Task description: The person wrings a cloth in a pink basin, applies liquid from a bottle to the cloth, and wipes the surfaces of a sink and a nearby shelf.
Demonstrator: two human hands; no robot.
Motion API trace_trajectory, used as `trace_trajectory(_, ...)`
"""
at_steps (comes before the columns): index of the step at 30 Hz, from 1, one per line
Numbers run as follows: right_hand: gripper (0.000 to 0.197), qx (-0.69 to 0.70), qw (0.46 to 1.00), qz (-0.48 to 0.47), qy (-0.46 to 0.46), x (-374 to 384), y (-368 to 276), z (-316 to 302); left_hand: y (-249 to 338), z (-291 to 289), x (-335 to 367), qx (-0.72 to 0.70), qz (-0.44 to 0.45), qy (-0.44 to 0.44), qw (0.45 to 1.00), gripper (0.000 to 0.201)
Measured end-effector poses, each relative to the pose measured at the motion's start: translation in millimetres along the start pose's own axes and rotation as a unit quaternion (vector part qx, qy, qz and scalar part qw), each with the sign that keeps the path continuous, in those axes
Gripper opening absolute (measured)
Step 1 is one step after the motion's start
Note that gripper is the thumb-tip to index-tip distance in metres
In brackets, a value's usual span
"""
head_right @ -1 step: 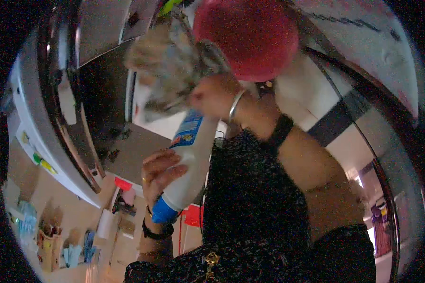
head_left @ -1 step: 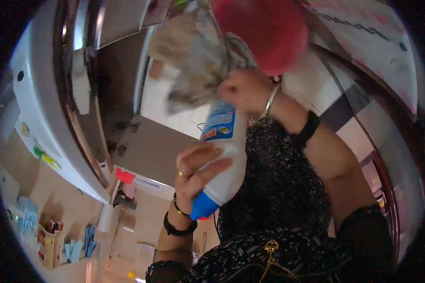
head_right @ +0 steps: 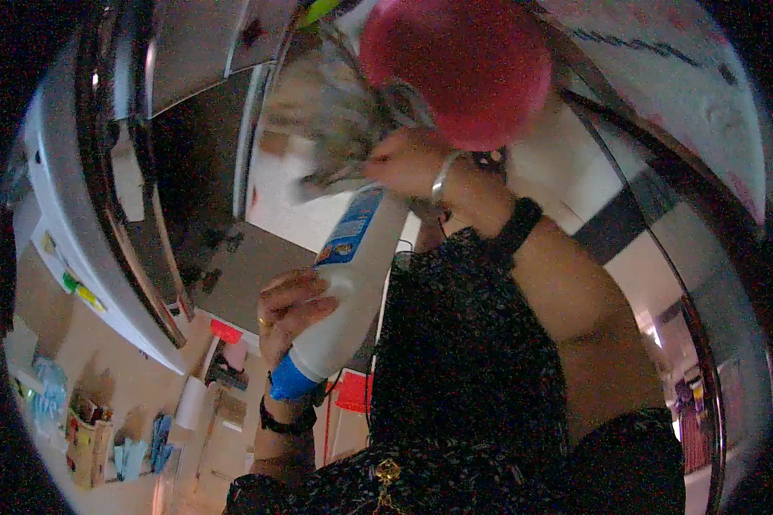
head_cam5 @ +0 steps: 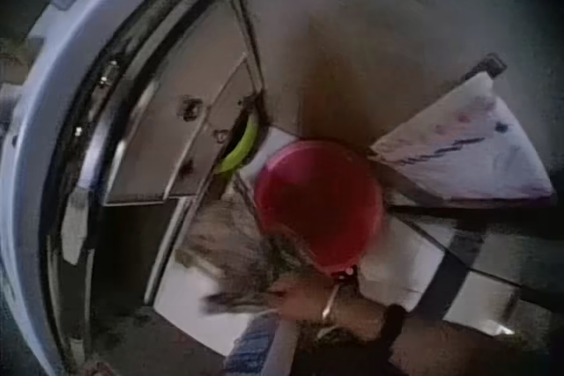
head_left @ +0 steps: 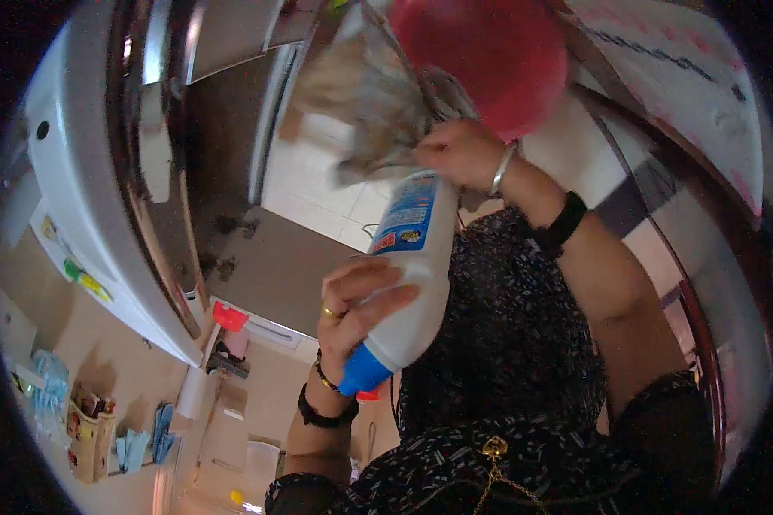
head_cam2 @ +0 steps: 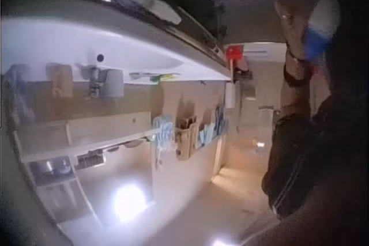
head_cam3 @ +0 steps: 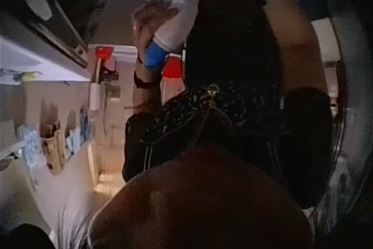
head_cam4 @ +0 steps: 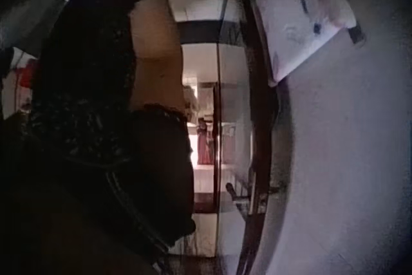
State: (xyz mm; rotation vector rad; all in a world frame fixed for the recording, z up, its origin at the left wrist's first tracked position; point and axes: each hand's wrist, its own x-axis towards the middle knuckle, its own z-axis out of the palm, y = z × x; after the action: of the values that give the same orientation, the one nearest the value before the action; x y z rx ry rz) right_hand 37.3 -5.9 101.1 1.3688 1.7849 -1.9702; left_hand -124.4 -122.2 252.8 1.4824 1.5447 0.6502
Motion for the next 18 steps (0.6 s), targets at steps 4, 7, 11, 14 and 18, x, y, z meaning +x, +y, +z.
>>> trace_trajectory(4,0.03,0.166,0.98,0.069,0.086,4.4,52.2,6.5,-46.2,-14.0,-16.5,-0.139,-0.175,0.171,0.96,0.038)
trace_trajectory(7,0.023,0.121,0.984,0.093,0.094,-16.4,75.8,35.2,-67.2,-19.0,15.6,-0.087,-0.293,0.371,0.877,0.042)
trace_trajectory(11,0.021,0.124,0.982,0.126,0.063,-48.8,81.2,67.1,-106.1,-46.6,54.3,-0.132,-0.265,0.468,0.833,0.041)
trace_trajectory(14,0.023,0.167,0.978,0.128,0.006,-58.3,70.6,73.5,-114.0,-47.9,76.9,-0.145,-0.247,0.489,0.824,0.043)
trace_trajectory(18,0.024,0.142,0.987,0.076,0.02,-59.7,83.4,91.1,-140.3,-53.3,83.5,-0.186,-0.27,0.486,0.81,0.052)
